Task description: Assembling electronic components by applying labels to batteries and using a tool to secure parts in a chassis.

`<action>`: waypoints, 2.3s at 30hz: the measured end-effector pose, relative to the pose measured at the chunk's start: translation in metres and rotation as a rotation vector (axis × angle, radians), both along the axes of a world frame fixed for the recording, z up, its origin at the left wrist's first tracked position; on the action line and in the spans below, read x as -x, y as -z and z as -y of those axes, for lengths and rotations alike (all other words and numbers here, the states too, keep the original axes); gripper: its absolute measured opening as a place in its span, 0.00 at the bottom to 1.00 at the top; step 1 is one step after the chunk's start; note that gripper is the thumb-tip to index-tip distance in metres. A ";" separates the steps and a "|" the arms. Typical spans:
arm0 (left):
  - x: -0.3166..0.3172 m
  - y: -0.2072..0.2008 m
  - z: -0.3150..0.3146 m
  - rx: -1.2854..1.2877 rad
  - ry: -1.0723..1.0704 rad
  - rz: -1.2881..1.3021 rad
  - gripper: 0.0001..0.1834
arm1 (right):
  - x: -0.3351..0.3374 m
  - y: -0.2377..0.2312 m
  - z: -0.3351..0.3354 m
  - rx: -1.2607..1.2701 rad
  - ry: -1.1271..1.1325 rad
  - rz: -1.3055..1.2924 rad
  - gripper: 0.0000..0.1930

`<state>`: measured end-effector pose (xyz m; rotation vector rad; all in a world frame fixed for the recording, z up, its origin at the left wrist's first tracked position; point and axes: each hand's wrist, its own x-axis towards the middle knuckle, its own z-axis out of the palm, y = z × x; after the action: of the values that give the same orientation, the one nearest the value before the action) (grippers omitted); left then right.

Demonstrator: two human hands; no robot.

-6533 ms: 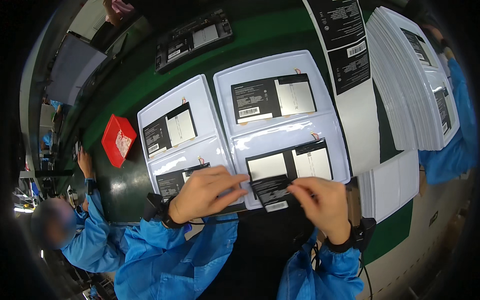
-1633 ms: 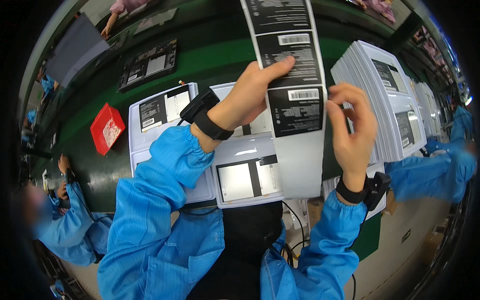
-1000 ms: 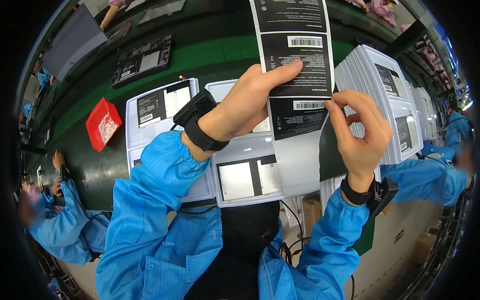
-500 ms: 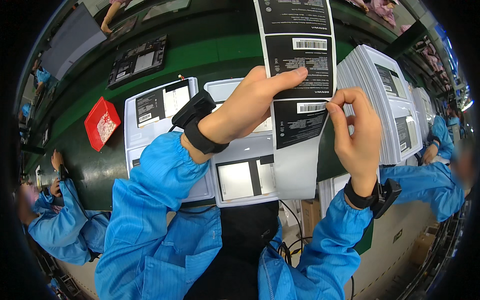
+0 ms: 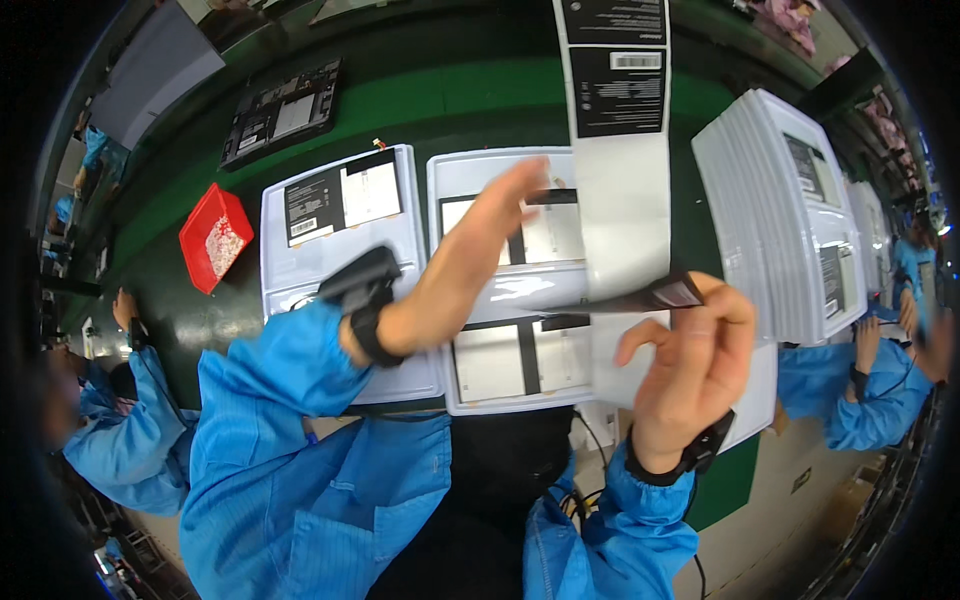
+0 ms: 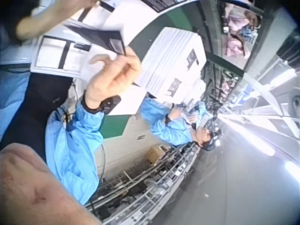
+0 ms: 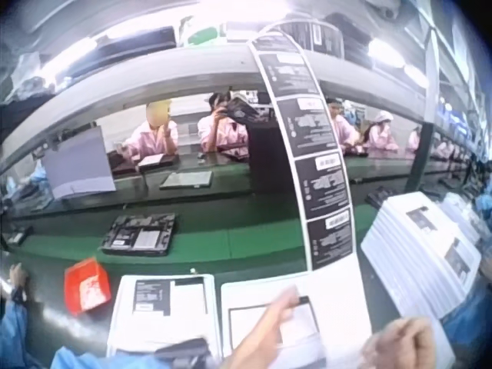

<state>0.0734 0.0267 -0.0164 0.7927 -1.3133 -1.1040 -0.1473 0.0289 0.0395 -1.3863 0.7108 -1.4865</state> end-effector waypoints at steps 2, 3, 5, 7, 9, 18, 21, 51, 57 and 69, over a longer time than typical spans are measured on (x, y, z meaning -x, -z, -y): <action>-0.008 0.001 -0.043 -0.069 0.159 -0.218 0.40 | -0.025 0.012 -0.018 -0.241 -0.031 0.051 0.07; -0.011 -0.005 -0.057 -0.214 0.174 -0.301 0.37 | -0.024 0.028 -0.022 -0.322 -0.080 0.075 0.06; -0.034 -0.004 -0.067 -0.453 0.139 -0.200 0.29 | -0.026 0.048 -0.027 -0.329 -0.252 -0.142 0.04; -0.056 -0.005 -0.071 -0.687 0.106 -0.113 0.21 | -0.025 0.063 -0.017 -0.154 -0.204 -0.375 0.15; -0.075 -0.011 -0.068 -0.604 0.164 0.497 0.09 | -0.027 0.047 0.001 0.188 -0.123 -0.817 0.22; -0.109 0.002 -0.044 -0.050 0.017 0.850 0.17 | -0.066 0.038 0.035 -0.126 -0.262 -0.967 0.08; -0.123 0.028 -0.030 0.312 -0.199 1.116 0.16 | -0.079 0.060 0.053 -0.445 -0.078 -0.762 0.12; -0.101 0.046 -0.025 0.398 -0.139 1.337 0.20 | -0.075 0.076 0.055 0.130 0.078 -1.044 0.14; -0.069 0.064 0.003 0.558 -0.146 1.309 0.29 | -0.050 0.087 0.041 0.333 -0.168 -1.165 0.12; -0.330 -0.007 0.040 0.294 -1.082 1.387 0.20 | -0.048 0.102 0.051 0.363 -0.167 -1.067 0.06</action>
<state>0.4030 -0.0131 -0.0090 1.8390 -1.6201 0.6843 -0.0995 -0.0224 -0.0627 -2.4799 0.9344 -0.6641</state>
